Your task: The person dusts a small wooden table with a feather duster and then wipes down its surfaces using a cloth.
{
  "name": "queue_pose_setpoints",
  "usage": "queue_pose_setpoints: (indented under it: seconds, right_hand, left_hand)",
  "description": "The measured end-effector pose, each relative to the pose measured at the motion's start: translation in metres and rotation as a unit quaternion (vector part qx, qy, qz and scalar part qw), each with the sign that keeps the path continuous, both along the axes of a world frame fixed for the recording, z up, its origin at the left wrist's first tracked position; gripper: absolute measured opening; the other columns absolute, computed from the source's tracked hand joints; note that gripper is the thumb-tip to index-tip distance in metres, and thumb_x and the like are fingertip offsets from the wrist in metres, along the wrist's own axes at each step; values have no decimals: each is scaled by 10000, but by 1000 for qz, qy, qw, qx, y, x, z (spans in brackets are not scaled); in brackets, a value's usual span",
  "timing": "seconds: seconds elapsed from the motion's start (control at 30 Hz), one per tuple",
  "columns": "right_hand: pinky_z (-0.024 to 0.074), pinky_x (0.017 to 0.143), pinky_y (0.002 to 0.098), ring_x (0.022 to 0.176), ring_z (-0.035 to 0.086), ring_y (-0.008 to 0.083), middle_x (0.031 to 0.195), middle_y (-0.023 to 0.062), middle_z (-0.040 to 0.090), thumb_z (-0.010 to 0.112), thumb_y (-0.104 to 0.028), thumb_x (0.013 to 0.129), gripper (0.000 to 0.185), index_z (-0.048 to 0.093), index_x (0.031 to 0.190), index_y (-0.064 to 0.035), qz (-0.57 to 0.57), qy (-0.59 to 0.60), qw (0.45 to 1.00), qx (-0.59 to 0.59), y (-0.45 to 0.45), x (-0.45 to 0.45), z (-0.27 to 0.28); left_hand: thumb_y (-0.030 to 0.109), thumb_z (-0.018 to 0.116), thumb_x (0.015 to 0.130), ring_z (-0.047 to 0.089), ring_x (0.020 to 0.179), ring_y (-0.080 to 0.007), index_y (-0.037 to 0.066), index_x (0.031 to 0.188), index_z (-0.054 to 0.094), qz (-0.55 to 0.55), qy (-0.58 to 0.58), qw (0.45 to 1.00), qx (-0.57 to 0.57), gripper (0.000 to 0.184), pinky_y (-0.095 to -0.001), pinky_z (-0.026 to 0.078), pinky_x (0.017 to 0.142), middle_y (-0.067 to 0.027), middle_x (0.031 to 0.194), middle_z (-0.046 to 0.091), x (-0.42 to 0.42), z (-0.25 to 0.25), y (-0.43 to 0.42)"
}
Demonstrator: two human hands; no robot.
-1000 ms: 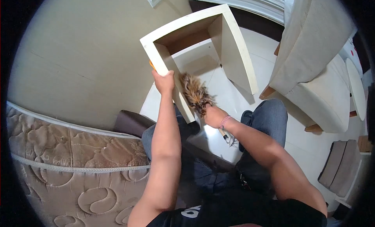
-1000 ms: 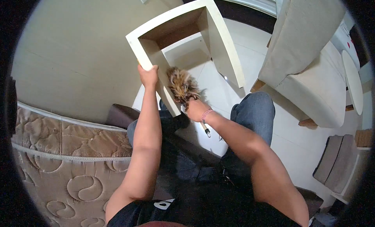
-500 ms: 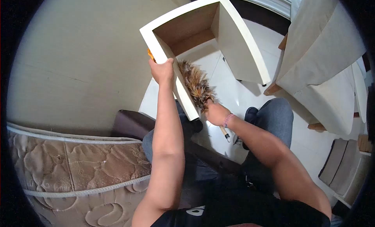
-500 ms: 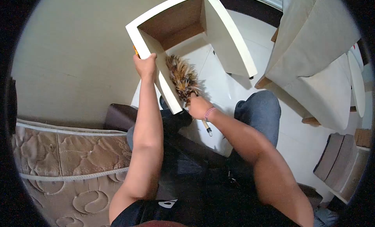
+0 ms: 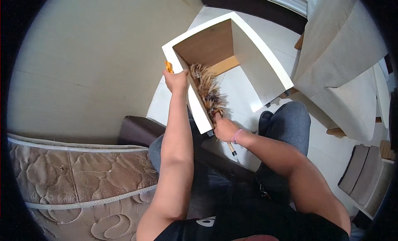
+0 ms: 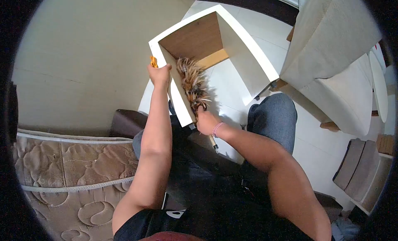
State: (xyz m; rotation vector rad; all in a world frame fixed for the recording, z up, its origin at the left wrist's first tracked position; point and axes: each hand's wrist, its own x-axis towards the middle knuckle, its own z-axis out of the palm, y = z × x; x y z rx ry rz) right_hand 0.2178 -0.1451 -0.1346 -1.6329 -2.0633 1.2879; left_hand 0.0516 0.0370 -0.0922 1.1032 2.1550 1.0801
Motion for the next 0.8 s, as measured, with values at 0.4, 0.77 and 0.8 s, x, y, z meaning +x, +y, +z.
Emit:
queue_pose_setpoints:
  seconds: [0.4,0.77,0.8]
  right_hand:
    - [487,841,548,891,628,489,862,326,641,540,-160,854,382,459,1113,108,-35,45,998,12,18,32,12]
    - [508,893,496,945,643,468,938,340,648,526,-188,885,339,576,1047,106,-54,25,998,-15,8,48,11]
    - [508,893,496,945,643,468,938,340,648,526,-188,885,339,576,1047,106,-57,25,998,-13,4,51,-2]
  left_hand:
    - [216,787,708,606,1104,-406,-33,1191,413,-18,55,997,-45,660,-437,467,973,-268,1177,598,23,1,-16]
    - [427,753,808,597,1124,-382,-112,1235,334,-109,-22,991,-72,805,-403,467,966,-314,1190,577,7,-30,-19]
    - [436,703,861,653,1005,-363,-111,1237,358,-172,-47,983,-54,748,-419,536,851,-286,1155,593,-27,-73,5]
